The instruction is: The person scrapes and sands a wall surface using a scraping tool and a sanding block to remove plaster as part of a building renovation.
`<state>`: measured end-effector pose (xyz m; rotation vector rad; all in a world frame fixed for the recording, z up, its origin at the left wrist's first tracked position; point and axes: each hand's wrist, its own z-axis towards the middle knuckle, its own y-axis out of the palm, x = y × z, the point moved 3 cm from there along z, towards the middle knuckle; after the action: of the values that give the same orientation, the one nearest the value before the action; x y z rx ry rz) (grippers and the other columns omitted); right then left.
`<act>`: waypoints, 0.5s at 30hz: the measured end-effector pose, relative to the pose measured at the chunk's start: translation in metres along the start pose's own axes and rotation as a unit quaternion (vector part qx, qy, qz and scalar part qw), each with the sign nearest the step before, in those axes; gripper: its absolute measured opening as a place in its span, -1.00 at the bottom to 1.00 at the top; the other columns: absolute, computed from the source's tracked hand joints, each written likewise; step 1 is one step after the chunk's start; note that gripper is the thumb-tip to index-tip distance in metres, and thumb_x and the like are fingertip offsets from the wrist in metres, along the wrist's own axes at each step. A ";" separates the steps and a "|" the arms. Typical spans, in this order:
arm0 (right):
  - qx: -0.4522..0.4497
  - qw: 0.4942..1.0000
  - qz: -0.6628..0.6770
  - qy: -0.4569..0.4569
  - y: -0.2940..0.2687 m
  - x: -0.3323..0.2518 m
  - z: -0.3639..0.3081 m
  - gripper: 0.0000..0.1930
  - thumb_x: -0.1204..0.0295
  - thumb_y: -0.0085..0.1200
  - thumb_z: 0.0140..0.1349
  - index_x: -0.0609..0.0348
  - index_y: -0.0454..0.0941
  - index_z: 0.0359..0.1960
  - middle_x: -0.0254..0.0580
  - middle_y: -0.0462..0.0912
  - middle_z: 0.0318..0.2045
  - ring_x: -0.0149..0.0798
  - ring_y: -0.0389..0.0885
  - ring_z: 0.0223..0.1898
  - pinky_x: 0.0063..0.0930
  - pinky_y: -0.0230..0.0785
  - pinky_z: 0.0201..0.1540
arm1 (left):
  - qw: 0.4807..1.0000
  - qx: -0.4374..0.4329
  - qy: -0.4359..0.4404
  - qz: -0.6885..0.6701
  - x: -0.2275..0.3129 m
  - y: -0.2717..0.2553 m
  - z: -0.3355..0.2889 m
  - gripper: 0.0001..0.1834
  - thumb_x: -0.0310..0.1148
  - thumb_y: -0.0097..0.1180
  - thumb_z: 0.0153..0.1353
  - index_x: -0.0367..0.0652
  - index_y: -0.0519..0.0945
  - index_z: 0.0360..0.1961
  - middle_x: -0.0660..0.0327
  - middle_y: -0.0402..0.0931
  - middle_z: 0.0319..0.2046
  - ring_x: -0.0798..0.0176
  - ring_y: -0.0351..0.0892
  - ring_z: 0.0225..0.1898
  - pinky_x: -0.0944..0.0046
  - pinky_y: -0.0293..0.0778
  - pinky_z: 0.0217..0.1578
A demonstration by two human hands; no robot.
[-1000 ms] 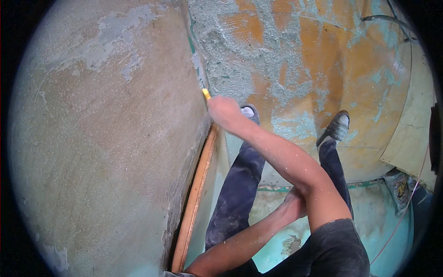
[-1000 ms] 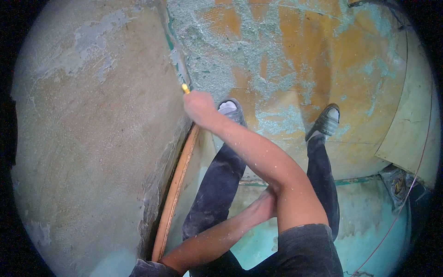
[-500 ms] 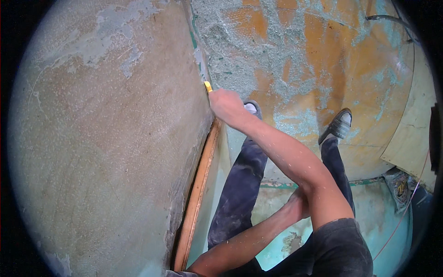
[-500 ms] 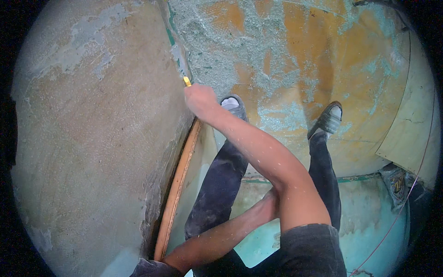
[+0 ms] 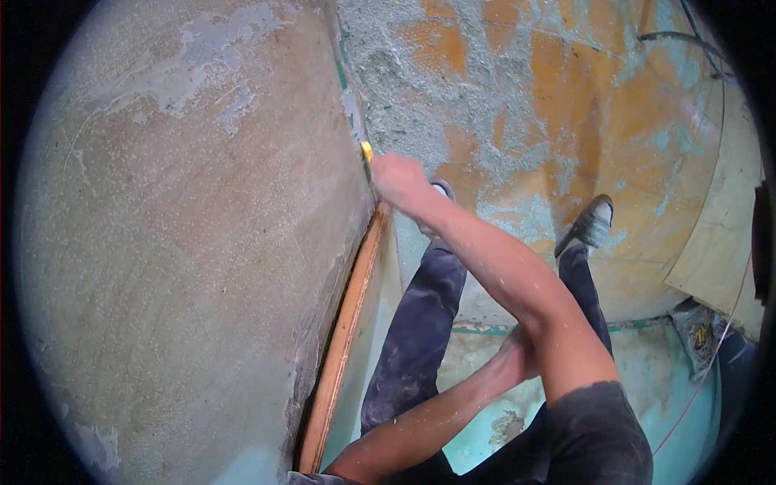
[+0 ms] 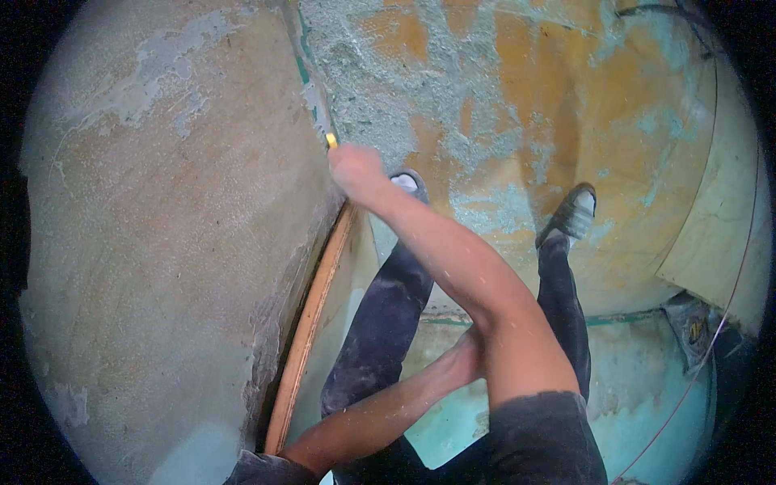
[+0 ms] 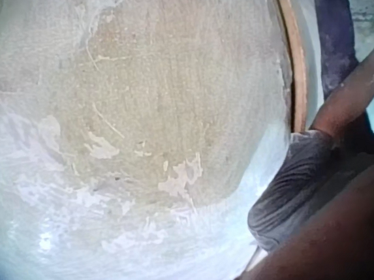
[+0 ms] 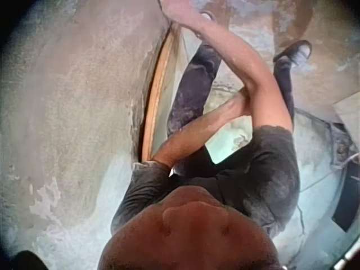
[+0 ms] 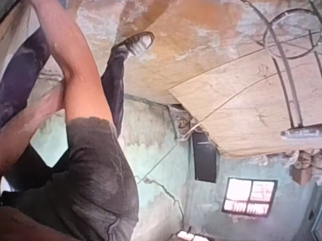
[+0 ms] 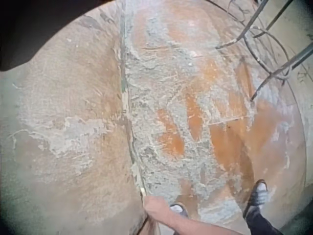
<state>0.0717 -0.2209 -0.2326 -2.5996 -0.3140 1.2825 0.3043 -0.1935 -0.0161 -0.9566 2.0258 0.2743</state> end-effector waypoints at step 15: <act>0.013 1.000 0.005 -0.002 -0.018 -0.008 0.013 -0.75 0.41 -0.13 0.16 0.33 0.58 -0.41 0.17 0.61 -0.48 0.16 0.64 -0.41 -0.02 0.49 -0.39 | 0.693 -0.138 0.224 0.671 0.031 -0.035 -0.006 -0.59 -0.39 -0.11 0.27 -0.18 0.32 0.15 0.10 0.43 0.08 0.13 0.35 0.12 0.20 0.21 0.21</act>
<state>0.0547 -0.2044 -0.2289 -2.5801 -0.2830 1.2852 0.3151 -0.2374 -0.0313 0.6184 2.8484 1.2321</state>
